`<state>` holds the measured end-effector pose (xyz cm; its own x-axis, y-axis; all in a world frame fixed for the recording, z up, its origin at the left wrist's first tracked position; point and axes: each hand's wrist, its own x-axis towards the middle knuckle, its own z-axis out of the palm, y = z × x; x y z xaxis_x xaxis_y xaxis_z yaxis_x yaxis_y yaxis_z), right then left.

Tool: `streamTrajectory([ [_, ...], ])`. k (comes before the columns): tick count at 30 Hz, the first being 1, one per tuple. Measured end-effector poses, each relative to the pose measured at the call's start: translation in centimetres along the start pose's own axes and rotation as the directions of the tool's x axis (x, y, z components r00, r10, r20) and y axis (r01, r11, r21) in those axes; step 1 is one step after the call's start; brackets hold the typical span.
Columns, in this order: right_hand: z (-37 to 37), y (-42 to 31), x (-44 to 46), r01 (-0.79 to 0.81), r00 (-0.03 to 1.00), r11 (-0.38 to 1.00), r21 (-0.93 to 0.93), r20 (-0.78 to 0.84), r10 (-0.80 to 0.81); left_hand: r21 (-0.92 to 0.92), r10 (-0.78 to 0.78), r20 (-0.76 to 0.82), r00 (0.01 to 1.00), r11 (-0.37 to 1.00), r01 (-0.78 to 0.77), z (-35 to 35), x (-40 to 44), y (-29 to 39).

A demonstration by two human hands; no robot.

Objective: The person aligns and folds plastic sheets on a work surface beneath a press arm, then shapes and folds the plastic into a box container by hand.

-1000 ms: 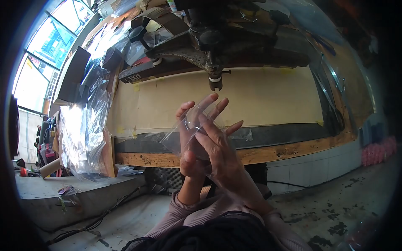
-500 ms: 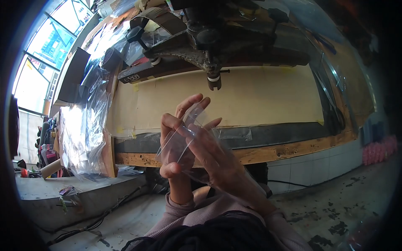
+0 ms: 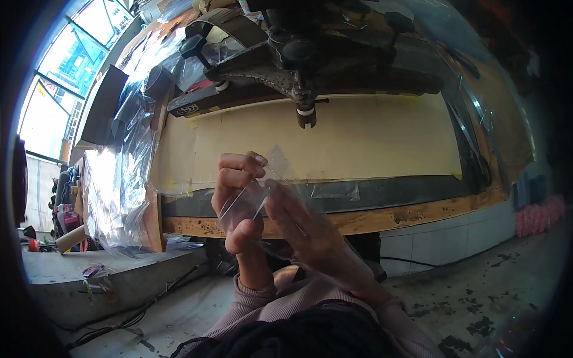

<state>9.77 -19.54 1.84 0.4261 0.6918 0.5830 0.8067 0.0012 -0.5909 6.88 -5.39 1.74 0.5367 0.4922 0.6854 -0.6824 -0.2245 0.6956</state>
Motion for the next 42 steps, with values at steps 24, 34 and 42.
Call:
streamTrajectory([
  [24,2.1,0.2,-1.5,-0.117,0.992,0.971,0.207,0.063,0.107,0.188,0.093,0.008,0.996,0.978,-0.093,0.1,0.2,1.2],
  [34,0.8,0.6,-0.9,-0.131,0.989,0.929,0.347,0.112,0.098,0.105,0.000,-0.090,0.996,0.994,0.009,2.3,-1.0,0.8],
  [42,0.5,0.5,-0.7,-0.029,0.999,0.981,0.191,0.044,0.021,0.209,0.060,-0.049,0.997,0.977,-0.048,1.7,-1.1,1.8],
])
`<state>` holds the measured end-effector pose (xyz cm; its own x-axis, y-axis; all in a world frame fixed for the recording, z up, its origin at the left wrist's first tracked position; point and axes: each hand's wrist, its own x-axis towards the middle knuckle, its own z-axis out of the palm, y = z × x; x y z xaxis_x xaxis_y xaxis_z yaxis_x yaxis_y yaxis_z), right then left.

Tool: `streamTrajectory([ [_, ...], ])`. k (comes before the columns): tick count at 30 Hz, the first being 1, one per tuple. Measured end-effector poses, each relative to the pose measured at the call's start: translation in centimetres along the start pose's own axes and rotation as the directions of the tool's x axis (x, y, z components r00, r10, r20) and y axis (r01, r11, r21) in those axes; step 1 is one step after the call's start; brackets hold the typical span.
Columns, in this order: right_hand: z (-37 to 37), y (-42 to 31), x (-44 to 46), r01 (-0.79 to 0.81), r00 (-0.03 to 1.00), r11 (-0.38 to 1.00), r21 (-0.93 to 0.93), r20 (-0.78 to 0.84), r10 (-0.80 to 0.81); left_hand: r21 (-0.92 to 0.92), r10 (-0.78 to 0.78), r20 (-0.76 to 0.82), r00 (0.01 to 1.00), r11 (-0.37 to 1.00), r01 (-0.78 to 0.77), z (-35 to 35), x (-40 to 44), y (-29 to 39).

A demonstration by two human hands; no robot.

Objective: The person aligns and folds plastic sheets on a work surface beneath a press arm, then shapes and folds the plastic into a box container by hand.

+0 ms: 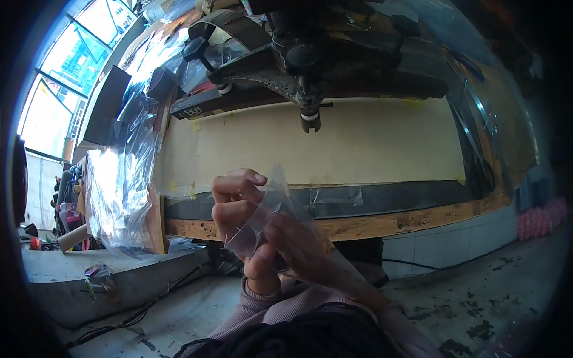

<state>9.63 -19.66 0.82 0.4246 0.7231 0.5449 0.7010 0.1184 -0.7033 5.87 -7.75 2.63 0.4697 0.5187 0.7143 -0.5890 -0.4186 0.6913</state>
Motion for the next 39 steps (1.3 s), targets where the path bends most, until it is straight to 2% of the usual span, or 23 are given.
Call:
streamTrajectory([
  [4,-0.1,-0.2,-0.2,0.020,1.000,0.998,-0.065,-0.019,-0.021,0.107,0.101,-0.079,0.992,0.990,-0.093,0.0,-0.2,0.0],
  [7,0.1,-0.2,-0.1,0.041,0.998,0.992,-0.121,-0.047,-0.047,-0.122,0.047,-0.131,0.990,0.990,-0.063,1.2,-0.3,-0.6],
  [10,0.8,0.1,0.1,0.058,0.994,0.982,-0.179,-0.086,-0.074,-0.173,0.043,-0.039,0.998,0.984,-0.050,1.5,-0.3,-0.9],
  [14,1.5,0.1,0.2,0.069,0.987,0.971,-0.231,-0.124,-0.100,-0.135,0.043,0.093,0.995,0.990,-0.030,1.4,0.1,0.3],
  [17,1.6,0.1,0.1,0.077,0.985,0.965,-0.251,-0.134,-0.113,-0.137,-0.007,0.031,0.999,0.990,0.012,1.3,-0.1,0.4],
  [20,1.6,0.1,0.0,0.082,0.983,0.961,-0.263,-0.138,-0.121,-0.219,-0.129,-0.008,0.992,0.968,0.124,0.7,-0.2,-0.2],
  [23,1.8,0.0,-0.2,0.080,0.980,0.956,-0.282,-0.153,-0.128,-0.203,-0.104,-0.052,0.993,0.975,0.091,0.7,-0.2,-0.6],
  [28,2.2,0.2,-0.2,0.073,0.974,0.950,-0.303,-0.184,-0.134,-0.425,-0.271,0.015,0.962,0.870,0.252,1.4,-0.6,-0.5],
  [32,2.2,0.3,-0.1,0.084,0.973,0.949,-0.303,-0.181,-0.144,-0.435,-0.341,0.003,0.940,0.846,0.308,1.7,-0.6,0.0],
  [37,2.1,0.2,0.0,-0.151,0.986,0.982,-0.111,-0.084,0.142,-0.367,-0.318,0.034,0.948,0.878,0.308,0.9,-1.0,-0.3],
  [39,2.0,0.2,0.1,-0.203,0.979,0.976,-0.083,-0.033,0.201,-0.340,-0.363,0.007,0.932,0.875,0.344,1.0,-1.0,-0.3],
])
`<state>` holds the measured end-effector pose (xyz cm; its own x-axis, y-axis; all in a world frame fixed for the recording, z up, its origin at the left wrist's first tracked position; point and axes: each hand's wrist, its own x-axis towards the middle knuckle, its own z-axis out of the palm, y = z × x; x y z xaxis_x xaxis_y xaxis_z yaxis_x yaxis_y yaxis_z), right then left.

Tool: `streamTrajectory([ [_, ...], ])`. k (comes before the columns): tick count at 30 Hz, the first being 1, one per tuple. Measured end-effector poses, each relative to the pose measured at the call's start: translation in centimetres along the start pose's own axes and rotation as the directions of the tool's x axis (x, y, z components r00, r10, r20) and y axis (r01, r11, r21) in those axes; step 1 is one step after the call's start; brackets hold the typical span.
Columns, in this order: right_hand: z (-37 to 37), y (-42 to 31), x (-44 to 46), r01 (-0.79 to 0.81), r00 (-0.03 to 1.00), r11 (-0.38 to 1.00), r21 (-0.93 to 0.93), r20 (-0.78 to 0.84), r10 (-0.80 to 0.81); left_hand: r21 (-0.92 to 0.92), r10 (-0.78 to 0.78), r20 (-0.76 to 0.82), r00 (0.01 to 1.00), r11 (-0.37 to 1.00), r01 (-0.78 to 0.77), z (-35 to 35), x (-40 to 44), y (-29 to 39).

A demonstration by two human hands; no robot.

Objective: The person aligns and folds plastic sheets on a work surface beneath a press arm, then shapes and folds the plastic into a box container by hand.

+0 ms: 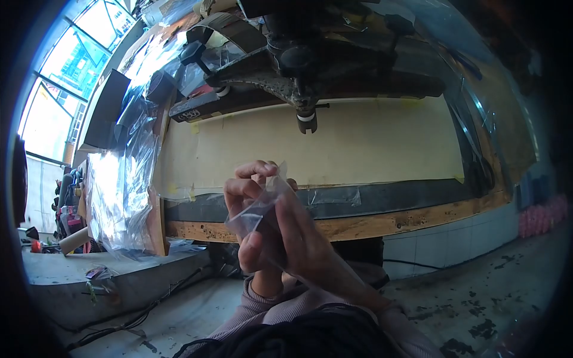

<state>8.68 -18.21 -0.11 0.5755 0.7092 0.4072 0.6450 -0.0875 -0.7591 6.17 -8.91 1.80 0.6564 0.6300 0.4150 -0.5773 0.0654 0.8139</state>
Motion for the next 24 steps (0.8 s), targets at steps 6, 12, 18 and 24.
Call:
streamTrajectory([
  [6,-1.5,-0.6,1.4,0.066,0.997,0.994,-0.088,0.047,-0.062,0.007,-0.025,-0.125,0.992,1.000,0.026,0.8,0.2,-0.3],
  [12,0.4,-0.6,0.8,0.202,0.945,0.936,-0.287,-0.195,-0.264,-0.061,0.043,-0.186,0.982,0.997,-0.055,0.3,-0.3,-0.8],
  [18,1.4,0.3,0.0,0.236,0.918,0.893,-0.384,-0.213,-0.334,-0.098,0.046,-0.183,0.982,0.993,-0.065,0.6,-0.4,-0.4],
  [24,1.3,0.6,0.6,0.025,0.991,0.990,0.139,-0.134,-0.006,-0.075,0.028,-0.137,0.990,0.996,-0.039,0.3,-0.4,-0.7],
])
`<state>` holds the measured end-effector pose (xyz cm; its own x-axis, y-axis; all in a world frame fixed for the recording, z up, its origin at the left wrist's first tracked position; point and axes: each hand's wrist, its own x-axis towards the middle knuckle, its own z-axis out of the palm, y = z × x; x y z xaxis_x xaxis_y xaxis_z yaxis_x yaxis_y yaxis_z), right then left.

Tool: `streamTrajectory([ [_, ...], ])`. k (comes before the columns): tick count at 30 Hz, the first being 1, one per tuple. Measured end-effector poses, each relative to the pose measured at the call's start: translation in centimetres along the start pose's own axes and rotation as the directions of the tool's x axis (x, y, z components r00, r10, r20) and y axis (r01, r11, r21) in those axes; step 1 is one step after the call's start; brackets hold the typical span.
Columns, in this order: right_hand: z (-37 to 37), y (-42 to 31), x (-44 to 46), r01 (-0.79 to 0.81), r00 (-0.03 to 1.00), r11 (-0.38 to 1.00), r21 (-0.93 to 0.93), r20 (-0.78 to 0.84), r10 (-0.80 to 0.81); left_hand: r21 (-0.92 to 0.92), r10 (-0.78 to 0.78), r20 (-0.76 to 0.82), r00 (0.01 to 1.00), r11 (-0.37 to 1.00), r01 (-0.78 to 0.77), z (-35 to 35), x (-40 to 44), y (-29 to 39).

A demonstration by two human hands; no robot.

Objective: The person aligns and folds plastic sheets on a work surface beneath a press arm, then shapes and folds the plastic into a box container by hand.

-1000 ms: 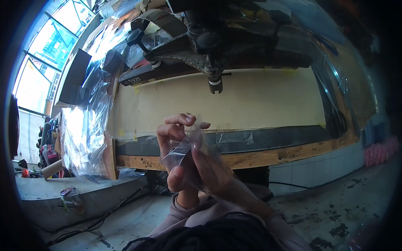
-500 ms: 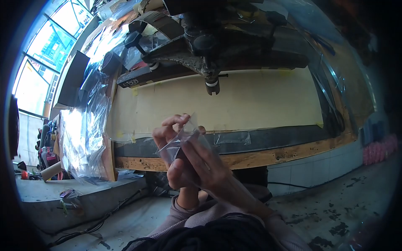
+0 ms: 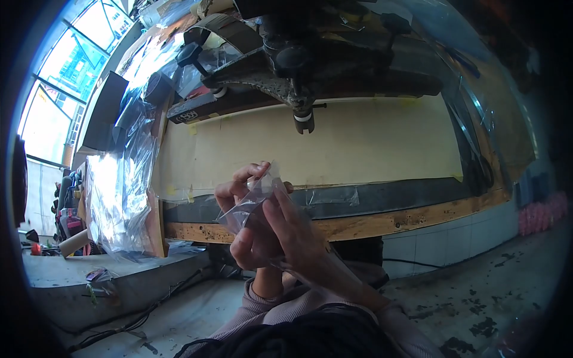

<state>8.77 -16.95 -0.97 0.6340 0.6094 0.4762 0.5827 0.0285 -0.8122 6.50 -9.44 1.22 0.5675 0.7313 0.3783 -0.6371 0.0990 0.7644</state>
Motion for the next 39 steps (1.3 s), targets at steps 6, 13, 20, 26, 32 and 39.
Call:
streamTrajectory([
  [6,-1.1,-0.1,0.1,0.229,0.973,0.970,-0.084,0.055,-0.225,-0.065,0.006,-0.009,1.000,0.998,-0.007,0.2,-0.7,0.0],
  [13,-0.5,-0.1,-0.3,0.334,0.937,0.869,-0.364,0.025,-0.349,-0.055,0.112,-0.030,0.993,0.992,-0.113,-0.3,-0.6,-0.9],
  [20,-0.9,-1.0,-0.1,0.299,0.947,0.873,-0.384,0.009,-0.320,-0.123,0.061,-0.053,0.997,0.990,-0.067,-0.2,-1.0,-0.5],
  [26,-1.0,-0.2,0.2,0.249,0.968,0.966,-0.069,0.033,-0.247,0.017,0.152,-0.011,0.988,0.988,-0.152,-1.0,-0.5,-1.2],
  [32,-2.1,-0.5,-0.5,0.181,0.969,0.982,-0.050,0.181,-0.169,-0.047,0.071,0.041,0.997,0.997,-0.069,-1.1,-0.4,-0.6],
  [39,-1.7,-1.2,0.1,0.240,0.968,0.944,-0.227,0.134,-0.214,0.008,-0.108,0.041,0.993,0.994,0.108,-1.2,0.3,0.4],
])
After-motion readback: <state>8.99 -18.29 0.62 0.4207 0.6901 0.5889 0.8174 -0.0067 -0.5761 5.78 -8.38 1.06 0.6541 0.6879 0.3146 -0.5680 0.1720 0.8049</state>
